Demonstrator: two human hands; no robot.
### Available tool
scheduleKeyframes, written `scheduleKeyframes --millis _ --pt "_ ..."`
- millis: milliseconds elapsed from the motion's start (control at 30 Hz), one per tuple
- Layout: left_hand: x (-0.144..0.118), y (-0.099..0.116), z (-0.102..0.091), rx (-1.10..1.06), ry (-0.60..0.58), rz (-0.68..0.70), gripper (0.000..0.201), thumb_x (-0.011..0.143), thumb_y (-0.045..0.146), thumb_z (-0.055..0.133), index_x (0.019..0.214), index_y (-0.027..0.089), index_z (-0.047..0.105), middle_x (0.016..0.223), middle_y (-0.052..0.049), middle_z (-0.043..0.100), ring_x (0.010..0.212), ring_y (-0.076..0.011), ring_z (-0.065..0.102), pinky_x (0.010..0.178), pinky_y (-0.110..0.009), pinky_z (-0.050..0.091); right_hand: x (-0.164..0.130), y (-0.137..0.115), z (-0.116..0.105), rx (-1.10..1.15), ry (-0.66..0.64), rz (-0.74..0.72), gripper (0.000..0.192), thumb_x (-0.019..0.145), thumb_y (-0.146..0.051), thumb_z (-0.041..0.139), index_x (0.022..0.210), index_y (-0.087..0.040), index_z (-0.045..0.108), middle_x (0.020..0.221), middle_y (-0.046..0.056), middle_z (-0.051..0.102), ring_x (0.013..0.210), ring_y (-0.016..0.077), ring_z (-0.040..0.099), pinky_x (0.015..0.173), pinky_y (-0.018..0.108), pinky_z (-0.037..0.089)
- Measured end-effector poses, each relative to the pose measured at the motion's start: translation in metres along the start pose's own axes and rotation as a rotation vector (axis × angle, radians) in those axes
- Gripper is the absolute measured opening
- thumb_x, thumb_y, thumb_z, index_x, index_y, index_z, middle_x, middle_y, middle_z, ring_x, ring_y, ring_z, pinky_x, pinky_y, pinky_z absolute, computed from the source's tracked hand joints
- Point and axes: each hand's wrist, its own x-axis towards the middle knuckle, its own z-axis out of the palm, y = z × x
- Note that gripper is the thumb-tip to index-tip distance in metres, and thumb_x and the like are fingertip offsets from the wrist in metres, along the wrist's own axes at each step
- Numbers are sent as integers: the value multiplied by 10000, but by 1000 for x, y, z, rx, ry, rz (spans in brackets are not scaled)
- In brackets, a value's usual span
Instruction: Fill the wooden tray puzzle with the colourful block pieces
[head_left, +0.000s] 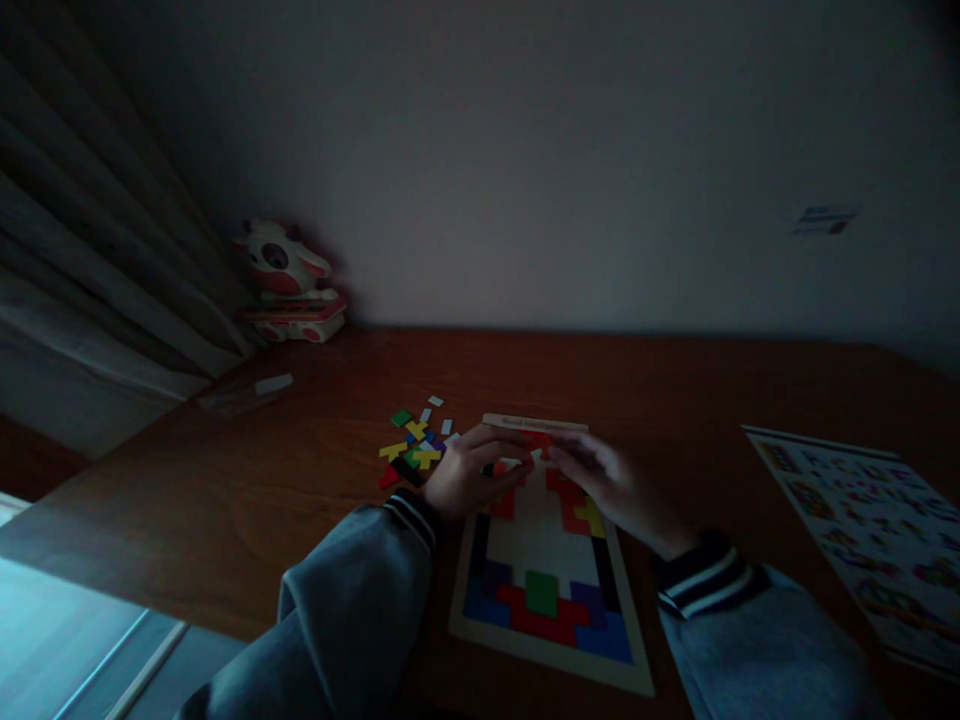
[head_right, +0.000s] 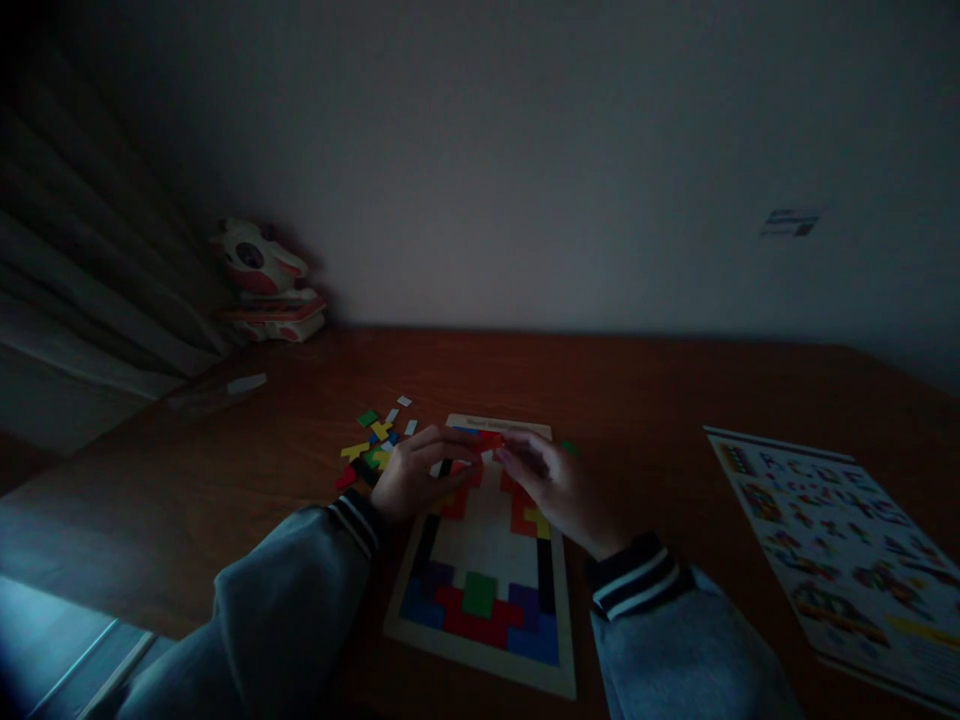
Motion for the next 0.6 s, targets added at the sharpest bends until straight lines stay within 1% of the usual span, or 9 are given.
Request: scheduleKeyframes --millis 67,133,233,300,333,400,500,600 --pt "1 -1 1 21 -21 35 125 903 245 629 1012 198 669 1127 -71 682 1052 -171 636 914 -325 537 1 0 2 29 29 12 363 845 -501 617 1103 -246 642 1144 76 701 1070 225 654 940 406 521" --pt "1 -4 1 66 -33 35 180 907 258 625 1075 199 651 1174 -76 662 1076 -182 619 928 -344 523 2 0 1 81 86 29 359 834 -499 624 1067 -227 652 1096 85 714 1009 229 676 879 392 549" --pt "-1 -15 -4 170 -61 -24 202 931 242 578 1119 195 637 1160 -78 667 1064 -200 607 937 -382 505 4 0 -5 147 230 49 412 809 -496 649 1117 -224 626 1024 82 724 891 223 699 785 381 574" --pt "-4 -25 -8 230 -91 -72 198 940 211 540 1104 192 649 1094 -76 689 1031 -208 610 920 -388 506 5 0 -9 155 297 35 468 791 -493 671 1170 -228 603 1021 82 720 900 225 696 799 389 569" --pt "-5 -31 -11 253 -108 -91 200 938 204 534 1095 192 658 1063 -76 697 1019 -212 611 913 -388 508 5 -1 -10 155 308 26 480 784 -492 679 1178 -229 599 1031 84 717 925 228 692 823 394 562" --pt "-7 -39 -14 275 -135 -119 201 928 215 545 1082 196 673 1024 -75 705 1003 -217 614 901 -381 515 5 -1 -11 156 317 29 455 762 -497 699 1114 -219 622 1019 87 717 942 233 689 840 396 554" --pt "-7 -46 -16 265 -145 -149 199 915 274 591 1073 206 689 1001 -63 714 981 -210 624 884 -360 526 6 -2 -9 156 318 54 395 728 -488 732 996 -215 633 980 82 720 918 236 690 802 382 561" --pt "-6 -49 -14 243 -162 -163 226 883 328 649 1072 217 706 989 -49 725 973 -206 633 873 -345 533 6 -2 -7 155 303 54 356 740 -472 729 972 -225 624 979 74 719 905 233 690 765 371 567"
